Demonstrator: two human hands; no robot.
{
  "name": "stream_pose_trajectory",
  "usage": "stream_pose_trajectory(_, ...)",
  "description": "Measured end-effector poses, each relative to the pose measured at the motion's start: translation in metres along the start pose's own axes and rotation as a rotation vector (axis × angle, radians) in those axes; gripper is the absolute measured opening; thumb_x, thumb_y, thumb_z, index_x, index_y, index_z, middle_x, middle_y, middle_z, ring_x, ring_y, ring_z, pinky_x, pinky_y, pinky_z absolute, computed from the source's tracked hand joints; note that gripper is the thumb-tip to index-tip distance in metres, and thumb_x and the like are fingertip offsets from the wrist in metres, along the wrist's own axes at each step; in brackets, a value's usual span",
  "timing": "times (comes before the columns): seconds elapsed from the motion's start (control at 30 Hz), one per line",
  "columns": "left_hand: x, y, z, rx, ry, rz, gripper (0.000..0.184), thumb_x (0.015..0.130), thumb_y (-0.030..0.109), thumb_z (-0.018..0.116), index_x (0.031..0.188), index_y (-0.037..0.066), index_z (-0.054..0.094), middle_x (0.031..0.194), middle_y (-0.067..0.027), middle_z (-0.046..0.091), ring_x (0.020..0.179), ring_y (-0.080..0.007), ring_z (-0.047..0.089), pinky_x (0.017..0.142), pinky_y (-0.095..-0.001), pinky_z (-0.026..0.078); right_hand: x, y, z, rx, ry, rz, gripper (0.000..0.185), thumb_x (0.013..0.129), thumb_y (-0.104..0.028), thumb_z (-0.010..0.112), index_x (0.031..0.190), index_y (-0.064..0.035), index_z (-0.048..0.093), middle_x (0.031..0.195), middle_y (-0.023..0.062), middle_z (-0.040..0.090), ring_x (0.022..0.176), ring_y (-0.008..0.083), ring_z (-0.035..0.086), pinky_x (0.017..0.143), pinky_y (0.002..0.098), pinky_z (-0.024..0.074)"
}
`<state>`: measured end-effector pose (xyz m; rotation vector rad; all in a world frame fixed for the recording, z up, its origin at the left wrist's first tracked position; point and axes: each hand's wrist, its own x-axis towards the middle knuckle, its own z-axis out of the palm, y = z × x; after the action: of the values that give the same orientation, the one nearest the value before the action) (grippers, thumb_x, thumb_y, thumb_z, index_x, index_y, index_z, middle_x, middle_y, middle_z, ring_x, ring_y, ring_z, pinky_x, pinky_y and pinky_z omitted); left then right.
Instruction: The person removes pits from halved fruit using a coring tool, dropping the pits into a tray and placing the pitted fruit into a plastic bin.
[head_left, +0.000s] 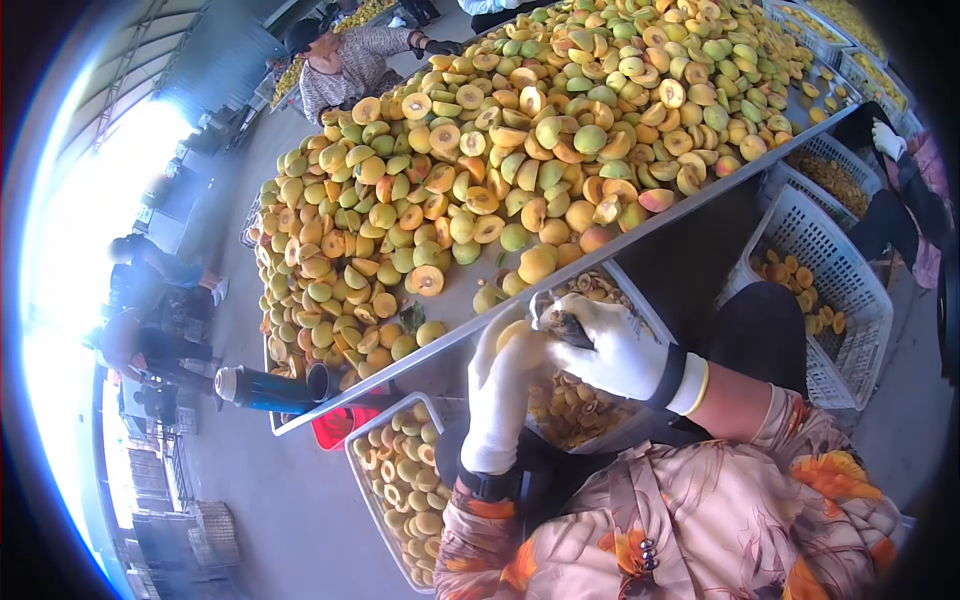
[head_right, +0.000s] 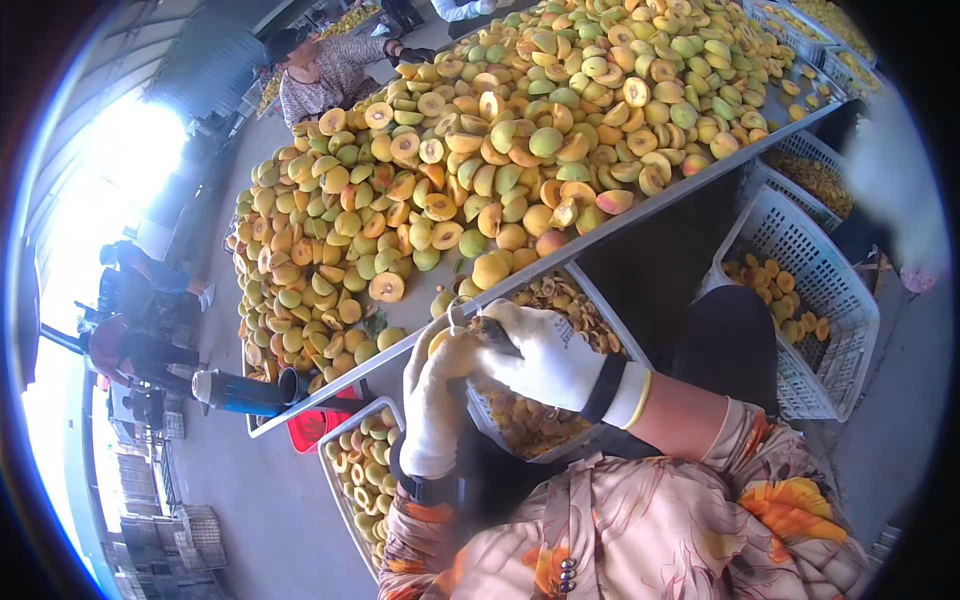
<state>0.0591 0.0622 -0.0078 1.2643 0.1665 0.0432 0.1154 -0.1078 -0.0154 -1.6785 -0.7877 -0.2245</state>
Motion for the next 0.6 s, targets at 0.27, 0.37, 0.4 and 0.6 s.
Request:
stream_pose_trajectory(0.27, -0.044, -0.012, 0.035, 0.292, 0.055, 0.243, 0.039, 0.102, 0.023, 0.059, 0.133, -0.002, 0.06, 0.109, -0.0113, 0.069, 0.092, -0.0149, 0.062, 0.085, -0.0285, 0.051, -0.033, -0.046, -0.016, -0.236, -0.014, -0.114, 0.025, 0.084, -0.01, 0.074, 0.104, -0.0069, 0.058, 0.091, 0.0162, 0.067, 0.081, 0.0391, 0.068, 0.068, 0.0446, 0.0545)
stream_pose_trajectory(0.37, -0.052, -0.018, 0.046, 0.293, 0.036, 0.352, 0.04, 0.103, 0.022, 0.059, 0.133, -0.005, 0.058, 0.109, -0.0102, 0.068, 0.099, -0.014, 0.061, 0.089, -0.0277, 0.049, -0.041, -0.055, -0.023, -0.278, -0.014, -0.101, 0.024, 0.084, -0.01, 0.074, 0.103, -0.007, 0.058, 0.086, 0.0158, 0.067, 0.078, 0.0391, 0.068, 0.065, 0.045, 0.0541)
stream_pose_trajectory(0.4, -0.053, -0.02, 0.05, 0.269, 0.051, 0.37, 0.04, 0.103, 0.022, 0.059, 0.133, -0.005, 0.059, 0.108, -0.0098, 0.068, 0.098, -0.0139, 0.061, 0.089, -0.0276, 0.049, -0.043, -0.058, -0.026, -0.28, -0.021, -0.09, 0.024, 0.084, -0.01, 0.074, 0.103, -0.0066, 0.059, 0.084, 0.0156, 0.067, 0.077, 0.039, 0.068, 0.065, 0.045, 0.054)
stream_pose_trajectory(0.6, -0.048, -0.019, 0.045, 0.12, 0.159, 0.264, 0.045, 0.104, 0.033, 0.056, 0.128, -0.004, 0.063, 0.104, -0.0088, 0.069, 0.091, -0.015, 0.064, 0.083, -0.0284, 0.052, -0.059, -0.056, -0.029, 0.115, -0.074, 0.195, 0.028, 0.086, -0.01, 0.072, 0.108, -0.0004, 0.058, 0.085, 0.0207, 0.069, 0.079, 0.0387, 0.07, 0.066, 0.0421, 0.054)
